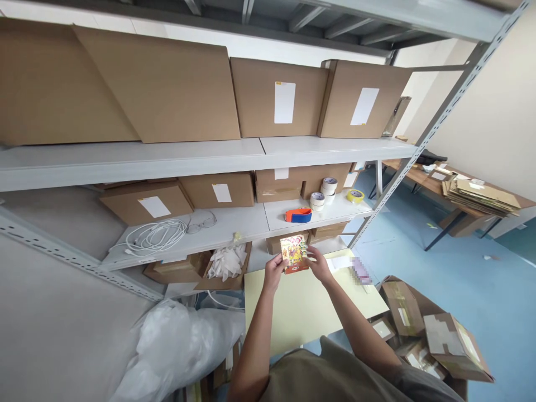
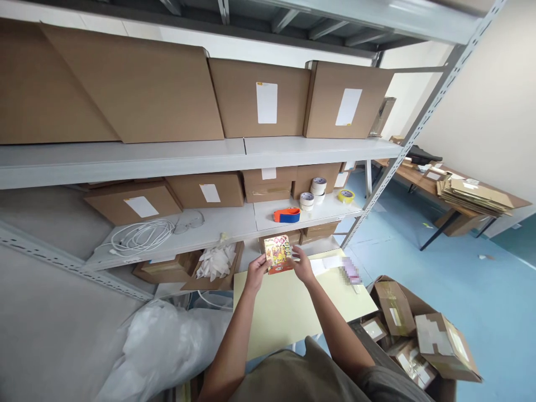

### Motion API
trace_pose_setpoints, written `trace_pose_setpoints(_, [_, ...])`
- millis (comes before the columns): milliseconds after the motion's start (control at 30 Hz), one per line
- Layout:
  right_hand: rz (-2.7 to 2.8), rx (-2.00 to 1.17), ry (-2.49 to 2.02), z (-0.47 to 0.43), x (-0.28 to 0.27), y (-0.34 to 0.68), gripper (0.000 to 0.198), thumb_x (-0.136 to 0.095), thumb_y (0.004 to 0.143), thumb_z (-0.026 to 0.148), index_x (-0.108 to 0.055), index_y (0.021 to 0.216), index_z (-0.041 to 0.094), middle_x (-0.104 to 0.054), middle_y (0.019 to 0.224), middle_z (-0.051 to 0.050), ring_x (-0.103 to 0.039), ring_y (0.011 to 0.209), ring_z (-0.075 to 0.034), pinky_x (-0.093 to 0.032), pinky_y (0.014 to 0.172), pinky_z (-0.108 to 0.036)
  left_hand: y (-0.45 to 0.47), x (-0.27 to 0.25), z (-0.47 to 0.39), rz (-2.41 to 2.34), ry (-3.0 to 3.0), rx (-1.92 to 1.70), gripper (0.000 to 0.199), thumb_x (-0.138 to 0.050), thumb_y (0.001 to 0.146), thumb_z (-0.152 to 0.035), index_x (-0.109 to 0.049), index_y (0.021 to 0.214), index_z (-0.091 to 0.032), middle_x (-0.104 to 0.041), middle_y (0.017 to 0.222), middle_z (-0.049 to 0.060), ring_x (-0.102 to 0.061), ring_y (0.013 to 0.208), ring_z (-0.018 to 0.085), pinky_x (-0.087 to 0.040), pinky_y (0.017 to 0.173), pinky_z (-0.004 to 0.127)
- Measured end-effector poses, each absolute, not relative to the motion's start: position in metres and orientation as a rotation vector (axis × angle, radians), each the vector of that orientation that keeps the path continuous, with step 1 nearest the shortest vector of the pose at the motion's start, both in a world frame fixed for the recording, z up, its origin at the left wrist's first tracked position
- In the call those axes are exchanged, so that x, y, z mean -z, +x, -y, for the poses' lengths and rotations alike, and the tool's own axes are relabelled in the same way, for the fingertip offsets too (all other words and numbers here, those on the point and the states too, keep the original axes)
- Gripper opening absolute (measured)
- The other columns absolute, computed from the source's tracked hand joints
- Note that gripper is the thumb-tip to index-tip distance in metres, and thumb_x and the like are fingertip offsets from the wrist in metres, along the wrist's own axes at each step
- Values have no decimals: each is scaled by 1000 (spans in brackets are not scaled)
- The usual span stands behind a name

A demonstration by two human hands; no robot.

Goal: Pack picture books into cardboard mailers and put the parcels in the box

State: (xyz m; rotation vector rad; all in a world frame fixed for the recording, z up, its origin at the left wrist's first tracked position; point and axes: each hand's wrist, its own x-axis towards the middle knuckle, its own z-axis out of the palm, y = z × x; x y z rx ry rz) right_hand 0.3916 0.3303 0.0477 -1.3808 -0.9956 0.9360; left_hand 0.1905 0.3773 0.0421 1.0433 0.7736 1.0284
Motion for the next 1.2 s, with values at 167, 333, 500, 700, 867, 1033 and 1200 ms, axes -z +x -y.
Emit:
trace_pose_setpoints(167, [925,-1227,-1246,-328,-62,393,47,-87,74,48,-74,111,23,-82,106,-10,-78,94,-32,-62,77,-41,187,-40,-380,-843,1028,-1068,66,-90,72,-49,-77,129,-16,-80,121,15,-75,109,32,-61,94,44])
trace_pose_setpoints(333, [967,-1197,-1126,-323,-70,383,42,-85,77,49,-74,108,24,-81,115,-9,-77,104,-31,-61,87,-44,205,-47,-372,-1031,1241,-1219,55,-91,72,-43,-80,120,-20,-79,121,12,-75,103,26,-60,96,40])
trace_pose_setpoints(500, [1192,-1135,-1120,-324,-60,380,39,-83,77,45,-81,112,29,-76,132,-7,-65,132,-34,-51,111,-51,220,-50,-364,-923,1264,-1149,46,-84,78,-48,-80,114,-19,-81,106,8,-75,97,26,-61,87,35])
trace_pose_setpoints(700, [924,-1008,-1351,-330,-46,405,63,-90,69,54,-76,123,26,-78,126,-12,-71,117,-35,-59,95,-51,203,-45,-369,-808,1009,-1045,72,-89,72,-58,-75,127,-14,-82,109,12,-77,96,29,-63,82,38])
trace_pose_setpoints(867, [849,-1318,-1155,-325,-45,412,60,-92,68,57,-77,113,20,-83,101,-10,-77,93,-30,-60,85,-44,202,-40,-367,-800,998,-1040,85,-90,72,-58,-69,140,-13,-80,119,16,-77,105,32,-62,91,43])
trace_pose_setpoints(1033, [796,-1339,-1137,-313,-54,414,54,-93,69,53,-76,110,22,-83,104,-8,-77,93,-30,-60,79,-40,210,-38,-357,-1140,1075,-1246,72,-91,72,-55,-75,131,-16,-77,126,16,-73,118,31,-61,99,43])
trace_pose_setpoints(1200, [978,-1353,-1026,-307,-55,404,45,-88,74,45,-78,114,26,-81,119,-8,-73,115,-32,-58,97,-46,234,-44,-336,-1115,1237,-1148,59,-87,78,-50,-77,127,-18,-79,123,13,-75,111,28,-62,94,38])
